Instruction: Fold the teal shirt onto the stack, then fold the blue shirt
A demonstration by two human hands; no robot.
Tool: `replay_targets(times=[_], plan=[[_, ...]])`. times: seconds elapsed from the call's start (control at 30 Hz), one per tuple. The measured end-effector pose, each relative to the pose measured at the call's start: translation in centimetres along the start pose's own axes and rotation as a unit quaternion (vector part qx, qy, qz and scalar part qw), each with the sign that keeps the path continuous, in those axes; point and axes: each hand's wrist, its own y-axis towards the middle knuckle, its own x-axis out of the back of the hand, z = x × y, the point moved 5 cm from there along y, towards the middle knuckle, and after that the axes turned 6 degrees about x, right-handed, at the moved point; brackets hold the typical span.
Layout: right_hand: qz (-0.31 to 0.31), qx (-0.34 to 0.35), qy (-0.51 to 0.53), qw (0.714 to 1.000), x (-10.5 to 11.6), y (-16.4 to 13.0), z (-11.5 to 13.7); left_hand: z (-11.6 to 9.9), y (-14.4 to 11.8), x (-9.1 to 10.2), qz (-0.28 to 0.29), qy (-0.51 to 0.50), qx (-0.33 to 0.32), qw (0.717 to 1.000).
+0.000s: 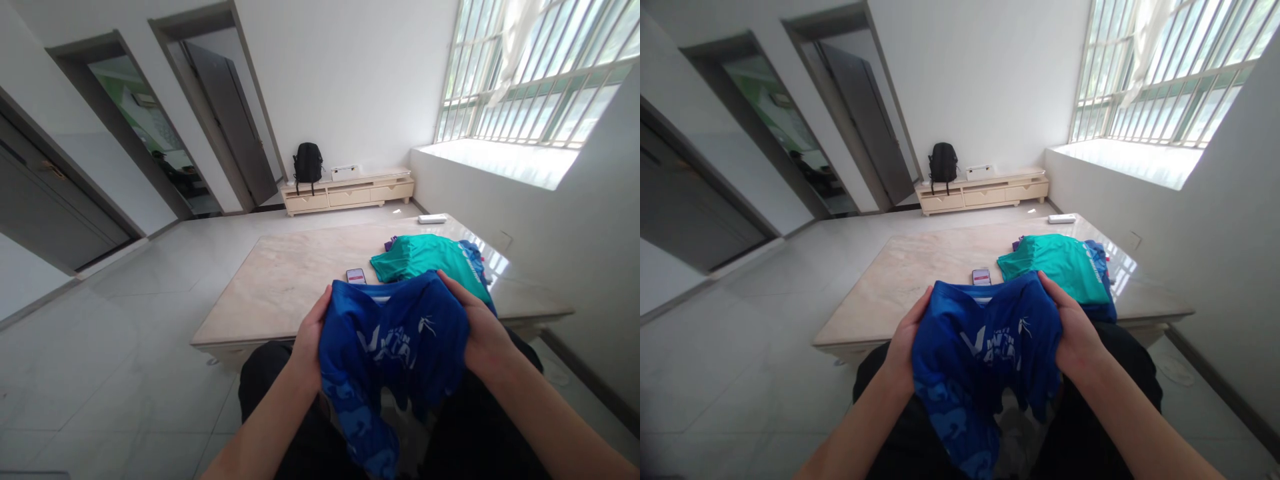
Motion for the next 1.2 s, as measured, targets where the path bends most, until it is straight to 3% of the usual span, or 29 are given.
replay_targets(times=[0.13,0.23,0.3,0.37,0.43,0.63,0.8,0.93,1.1,1.2], plan=[[-0.030,0.019,-0.058,0.998,1.8,-2.1,1.3,-1.5,-2.3,2.2,0.019,0.080,-0.074,0.994],[0.026,0.059,-0.096,0.993,2.4,-2.9,2.2,-2.6,-2.9,3.8,0.051,0.138,-0.133,0.980],[0.025,0.004,-0.098,0.995,2.8,-2.0,1.5,-3.0,-1.6,4.8,0.011,0.129,-0.131,0.983],[-0.018,-0.114,-0.073,0.991,3.4,-0.6,-0.2,-2.7,0.5,5.8,-0.067,0.096,-0.090,0.989],[-0.032,-0.161,-0.020,0.986,3.8,0.6,-1.3,-2.1,2.1,6.2,-0.100,0.058,-0.054,0.992],[-0.009,-0.139,0.083,0.987,4.5,1.0,-2.4,0.5,2.2,4.9,-0.021,-0.029,-0.017,0.999],[0.028,-0.111,0.085,0.990,3.3,0.5,-3.3,2.7,2.4,2.8,0.031,-0.043,-0.009,0.999],[0.025,-0.094,0.067,0.993,3.0,0.1,-3.4,3.6,2.7,2.8,0.017,-0.042,-0.008,0.999],[-0.089,-0.074,0.060,0.991,4.2,-0.8,-2.5,3.1,2.0,3.4,0.011,-0.030,-0.020,0.999],[-0.060,-0.024,0.045,0.997,4.0,-1.0,-1.5,2.3,1.2,3.4,0.003,-0.021,-0.070,0.997]])
